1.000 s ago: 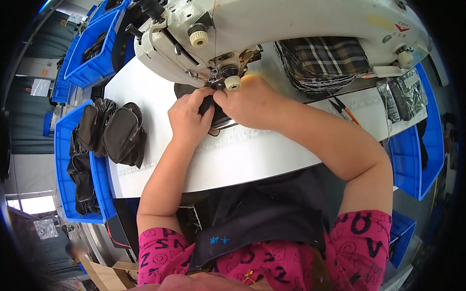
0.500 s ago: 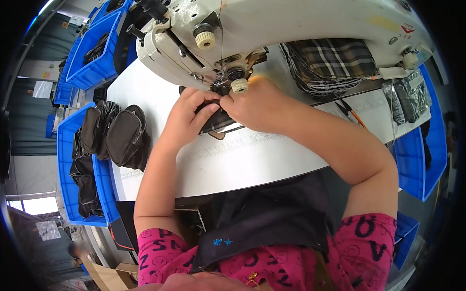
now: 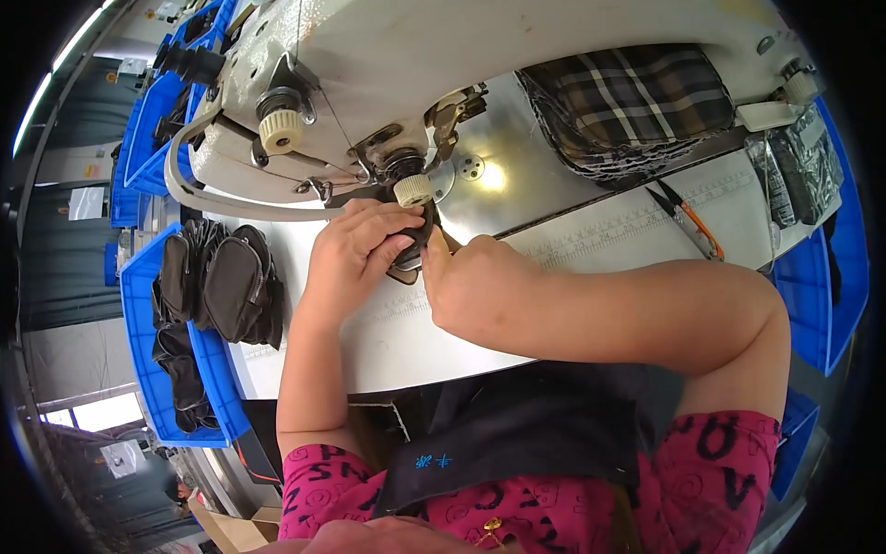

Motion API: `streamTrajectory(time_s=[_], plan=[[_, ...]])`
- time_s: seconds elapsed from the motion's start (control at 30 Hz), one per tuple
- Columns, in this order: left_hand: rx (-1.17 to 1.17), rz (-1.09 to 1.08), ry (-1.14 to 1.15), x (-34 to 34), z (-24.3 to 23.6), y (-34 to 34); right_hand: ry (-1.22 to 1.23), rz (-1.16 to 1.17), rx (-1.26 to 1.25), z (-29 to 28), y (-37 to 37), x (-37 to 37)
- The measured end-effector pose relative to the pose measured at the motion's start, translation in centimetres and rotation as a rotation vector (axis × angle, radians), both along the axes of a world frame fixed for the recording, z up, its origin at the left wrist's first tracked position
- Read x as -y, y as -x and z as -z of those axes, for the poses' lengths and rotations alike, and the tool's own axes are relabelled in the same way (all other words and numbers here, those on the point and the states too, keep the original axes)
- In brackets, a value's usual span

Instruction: Sewing pieces of leather together using a sewing machine.

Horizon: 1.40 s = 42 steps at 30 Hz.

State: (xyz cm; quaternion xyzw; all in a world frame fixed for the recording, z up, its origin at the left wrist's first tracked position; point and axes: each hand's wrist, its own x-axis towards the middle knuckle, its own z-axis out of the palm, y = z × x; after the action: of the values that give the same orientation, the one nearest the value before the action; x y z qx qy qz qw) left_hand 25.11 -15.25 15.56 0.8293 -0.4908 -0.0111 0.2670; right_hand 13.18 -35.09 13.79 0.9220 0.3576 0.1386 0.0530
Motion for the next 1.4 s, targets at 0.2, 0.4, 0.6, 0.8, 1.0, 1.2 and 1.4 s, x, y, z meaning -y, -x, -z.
streamTrajectory(time_s=[0.2, 0.4, 0.6, 0.8, 1.0, 1.2, 1.4], plan=[[0.016, 0.014, 0.013, 0.3, 0.1, 0.3, -0.011, 0.005, 0.031, 0.5, -0.2, -0.5], [0.038, 0.024, 0.048, 0.5, 0.6, 0.2, -0.048, 0.032, -0.047, 0.3, -0.2, -0.6], [0.102, 0.005, 0.044, 0.6, 0.5, 0.4, -0.113, 0.034, 0.014, 0.3, -0.3, -0.8], [0.069, -0.062, -0.014, 0.7, 0.6, 0.0, -0.119, 0.055, 0.04, 0.6, -0.9, -0.8], [0.177, -0.116, 0.029, 0.8, 1.8, -0.7, -0.182, 0.042, 0.041, 0.7, -1.7, -0.6], [-0.041, -0.132, -0.006, 0.1, 0.9, -1.1, -0.149, 0.039, 0.016, 0.5, -1.6, -0.3], [-0.283, -0.158, 0.09, 0.1, 0.6, -1.9, -0.209, 0.073, 0.064, 0.7, -1.6, -0.6]])
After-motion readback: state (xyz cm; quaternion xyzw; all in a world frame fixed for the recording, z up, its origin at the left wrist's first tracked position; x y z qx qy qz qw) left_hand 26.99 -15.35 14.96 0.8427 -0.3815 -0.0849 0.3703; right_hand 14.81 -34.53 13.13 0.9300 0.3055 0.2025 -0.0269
